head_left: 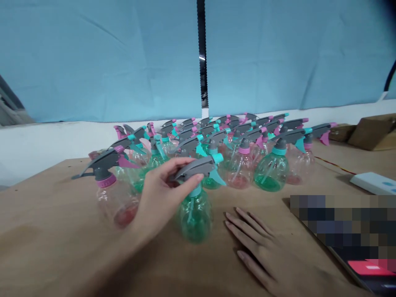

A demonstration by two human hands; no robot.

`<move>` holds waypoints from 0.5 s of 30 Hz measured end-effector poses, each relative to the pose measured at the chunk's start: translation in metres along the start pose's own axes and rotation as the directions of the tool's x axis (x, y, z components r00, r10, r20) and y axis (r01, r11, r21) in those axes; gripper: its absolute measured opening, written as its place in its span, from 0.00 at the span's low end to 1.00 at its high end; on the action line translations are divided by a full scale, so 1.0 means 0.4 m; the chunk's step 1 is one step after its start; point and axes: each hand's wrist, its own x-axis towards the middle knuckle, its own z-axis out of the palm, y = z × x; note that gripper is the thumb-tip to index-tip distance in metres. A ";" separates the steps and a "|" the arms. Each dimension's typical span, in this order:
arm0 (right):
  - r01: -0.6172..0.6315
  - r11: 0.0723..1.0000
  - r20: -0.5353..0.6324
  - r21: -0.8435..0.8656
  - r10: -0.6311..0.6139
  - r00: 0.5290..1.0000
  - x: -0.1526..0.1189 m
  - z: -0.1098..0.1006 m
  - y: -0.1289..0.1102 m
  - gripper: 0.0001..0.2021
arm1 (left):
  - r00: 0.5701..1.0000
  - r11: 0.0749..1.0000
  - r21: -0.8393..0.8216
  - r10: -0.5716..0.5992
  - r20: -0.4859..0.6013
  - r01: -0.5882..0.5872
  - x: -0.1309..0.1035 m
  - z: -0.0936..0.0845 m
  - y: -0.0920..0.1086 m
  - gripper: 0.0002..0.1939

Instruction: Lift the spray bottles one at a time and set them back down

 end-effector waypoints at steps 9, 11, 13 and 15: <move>-0.022 0.999 0.091 -0.046 0.026 0.995 0.005 -0.004 -0.003 0.25 | 0.990 0.976 -0.200 -0.107 -0.087 0.088 -0.014 0.042 -0.043 0.28; -0.029 0.999 0.117 -0.044 0.034 0.993 0.007 -0.009 -0.006 0.24 | 0.991 0.971 -0.198 -0.134 0.026 0.136 -0.001 0.036 -0.042 0.26; -0.038 0.999 0.121 -0.038 0.042 0.992 0.008 -0.011 -0.007 0.24 | 0.971 0.962 -0.201 -0.146 0.189 0.184 0.016 0.027 -0.048 0.22; -0.043 0.999 0.098 -0.027 0.046 0.994 0.007 -0.010 -0.008 0.24 | 0.929 0.960 -0.188 -0.135 0.344 0.209 0.034 0.019 -0.061 0.18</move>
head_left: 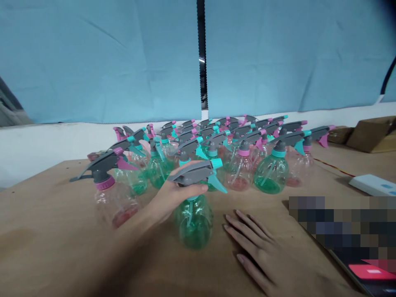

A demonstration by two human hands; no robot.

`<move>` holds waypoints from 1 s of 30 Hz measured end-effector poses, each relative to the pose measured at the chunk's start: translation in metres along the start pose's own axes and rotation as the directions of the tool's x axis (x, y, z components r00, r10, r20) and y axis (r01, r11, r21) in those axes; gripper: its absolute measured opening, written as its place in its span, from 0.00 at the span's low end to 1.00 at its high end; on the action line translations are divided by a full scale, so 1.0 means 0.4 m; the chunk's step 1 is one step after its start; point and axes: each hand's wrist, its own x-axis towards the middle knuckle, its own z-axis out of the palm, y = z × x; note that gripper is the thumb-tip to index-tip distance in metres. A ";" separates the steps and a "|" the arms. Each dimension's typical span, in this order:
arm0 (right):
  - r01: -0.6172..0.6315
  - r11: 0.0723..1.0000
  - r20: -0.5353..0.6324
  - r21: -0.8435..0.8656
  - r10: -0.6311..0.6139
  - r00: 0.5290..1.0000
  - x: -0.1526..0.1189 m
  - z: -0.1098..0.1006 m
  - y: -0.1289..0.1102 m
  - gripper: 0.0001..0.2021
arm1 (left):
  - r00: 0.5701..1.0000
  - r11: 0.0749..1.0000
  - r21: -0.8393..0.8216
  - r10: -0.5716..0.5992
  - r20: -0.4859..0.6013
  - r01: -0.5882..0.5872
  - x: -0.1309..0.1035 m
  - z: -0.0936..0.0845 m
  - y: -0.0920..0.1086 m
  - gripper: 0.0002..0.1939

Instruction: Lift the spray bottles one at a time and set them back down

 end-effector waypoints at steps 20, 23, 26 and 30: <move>0.094 0.995 -0.078 -0.013 -0.095 0.992 -0.002 -0.003 0.008 0.24 | 0.986 0.866 -0.483 -0.069 0.151 0.134 0.029 0.051 0.017 0.21; 0.091 0.996 -0.055 -0.001 -0.091 0.994 0.000 -0.006 0.007 0.24 | 0.988 0.895 -0.440 -0.012 0.153 0.079 0.028 0.052 0.016 0.19; 0.080 0.997 -0.051 0.006 -0.080 0.996 0.000 -0.003 0.008 0.23 | 0.987 0.896 -0.443 0.042 0.157 0.032 0.029 0.047 0.004 0.18; 0.073 0.997 -0.068 0.011 -0.072 0.995 -0.004 0.006 0.011 0.22 | 0.992 0.889 -0.457 0.075 0.105 -0.019 0.037 0.038 -0.019 0.13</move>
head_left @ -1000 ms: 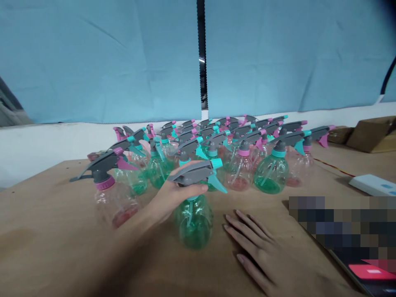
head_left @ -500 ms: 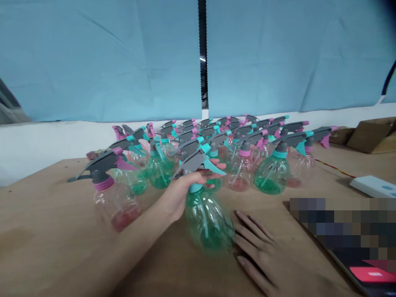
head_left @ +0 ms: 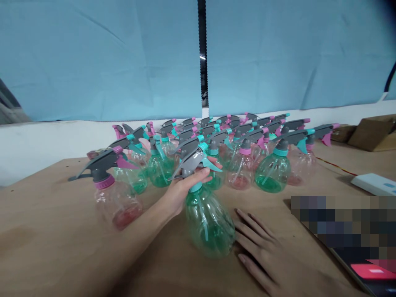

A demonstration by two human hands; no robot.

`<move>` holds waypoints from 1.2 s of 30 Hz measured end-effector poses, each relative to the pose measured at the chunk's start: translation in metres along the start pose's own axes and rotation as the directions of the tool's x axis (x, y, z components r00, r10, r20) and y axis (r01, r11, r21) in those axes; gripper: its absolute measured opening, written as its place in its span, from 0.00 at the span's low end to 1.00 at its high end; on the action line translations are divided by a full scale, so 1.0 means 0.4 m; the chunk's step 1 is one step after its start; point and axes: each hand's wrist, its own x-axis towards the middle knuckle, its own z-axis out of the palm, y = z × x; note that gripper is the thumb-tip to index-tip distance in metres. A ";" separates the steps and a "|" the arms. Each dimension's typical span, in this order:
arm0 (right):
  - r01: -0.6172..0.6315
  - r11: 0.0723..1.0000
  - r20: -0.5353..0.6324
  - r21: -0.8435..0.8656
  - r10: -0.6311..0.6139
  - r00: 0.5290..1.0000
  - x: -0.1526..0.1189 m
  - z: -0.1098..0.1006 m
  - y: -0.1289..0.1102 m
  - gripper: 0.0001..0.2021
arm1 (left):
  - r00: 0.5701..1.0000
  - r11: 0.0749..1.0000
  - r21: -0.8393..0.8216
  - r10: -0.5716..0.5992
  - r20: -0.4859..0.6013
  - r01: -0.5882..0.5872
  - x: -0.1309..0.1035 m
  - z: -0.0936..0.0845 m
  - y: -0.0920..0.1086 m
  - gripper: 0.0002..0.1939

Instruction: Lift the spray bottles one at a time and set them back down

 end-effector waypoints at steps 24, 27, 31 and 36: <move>-0.028 1.000 -0.003 0.007 0.028 1.000 -0.005 0.009 0.001 0.24 | 1.000 0.999 -0.039 0.000 -0.013 -0.001 0.017 -0.007 -0.008 0.14; -0.029 0.999 0.002 0.023 0.029 1.000 -0.004 0.008 0.001 0.24 | 0.997 0.997 0.020 0.073 0.000 -0.073 0.014 0.002 -0.003 0.16; -0.043 0.998 0.015 0.038 0.042 0.999 -0.004 0.007 0.000 0.24 | 0.996 0.993 0.071 0.091 -0.008 -0.091 0.010 0.012 0.003 0.16; -0.045 0.997 0.010 0.055 0.045 0.999 -0.006 0.009 0.000 0.24 | 0.996 0.999 0.015 -0.046 -0.075 0.047 0.003 0.020 0.013 0.14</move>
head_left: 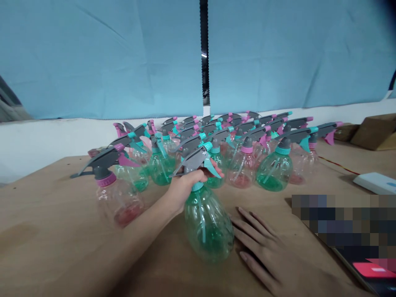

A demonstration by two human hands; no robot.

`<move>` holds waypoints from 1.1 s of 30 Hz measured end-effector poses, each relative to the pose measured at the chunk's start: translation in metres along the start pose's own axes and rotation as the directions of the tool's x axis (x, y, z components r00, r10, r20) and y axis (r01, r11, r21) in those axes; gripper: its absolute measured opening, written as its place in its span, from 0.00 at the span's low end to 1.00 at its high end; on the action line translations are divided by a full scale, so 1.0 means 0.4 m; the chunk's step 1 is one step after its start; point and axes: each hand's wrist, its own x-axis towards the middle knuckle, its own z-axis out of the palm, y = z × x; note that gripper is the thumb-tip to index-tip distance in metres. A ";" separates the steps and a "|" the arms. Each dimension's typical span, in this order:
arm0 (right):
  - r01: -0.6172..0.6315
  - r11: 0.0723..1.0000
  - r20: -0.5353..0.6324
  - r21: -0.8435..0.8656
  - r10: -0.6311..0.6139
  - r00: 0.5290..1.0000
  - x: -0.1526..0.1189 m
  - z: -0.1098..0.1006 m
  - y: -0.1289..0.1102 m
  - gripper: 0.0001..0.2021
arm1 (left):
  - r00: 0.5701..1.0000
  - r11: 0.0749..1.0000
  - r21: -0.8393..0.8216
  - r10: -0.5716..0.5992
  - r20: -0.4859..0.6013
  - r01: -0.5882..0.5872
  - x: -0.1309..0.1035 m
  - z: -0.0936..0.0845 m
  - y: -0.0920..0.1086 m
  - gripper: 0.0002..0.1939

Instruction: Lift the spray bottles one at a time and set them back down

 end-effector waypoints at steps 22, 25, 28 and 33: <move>0.020 1.000 -0.022 -0.018 -0.021 1.000 0.001 -0.002 0.000 0.25 | 0.996 0.999 -0.003 0.043 0.078 -0.043 0.015 -0.025 -0.019 0.12; 0.018 1.000 -0.030 -0.001 -0.018 0.999 0.001 -0.001 0.000 0.25 | 0.999 0.999 -0.023 0.033 0.039 -0.033 0.012 -0.020 -0.018 0.12; 0.015 1.000 -0.025 -0.002 -0.015 1.000 0.002 -0.001 -0.001 0.24 | 1.000 0.999 -0.037 -0.002 -0.020 0.001 0.005 -0.015 -0.014 0.12; 0.008 1.000 -0.005 -0.020 -0.008 1.000 0.002 -0.001 0.001 0.23 | 0.994 1.000 -0.025 -0.018 -0.106 0.015 -0.002 0.000 0.006 0.17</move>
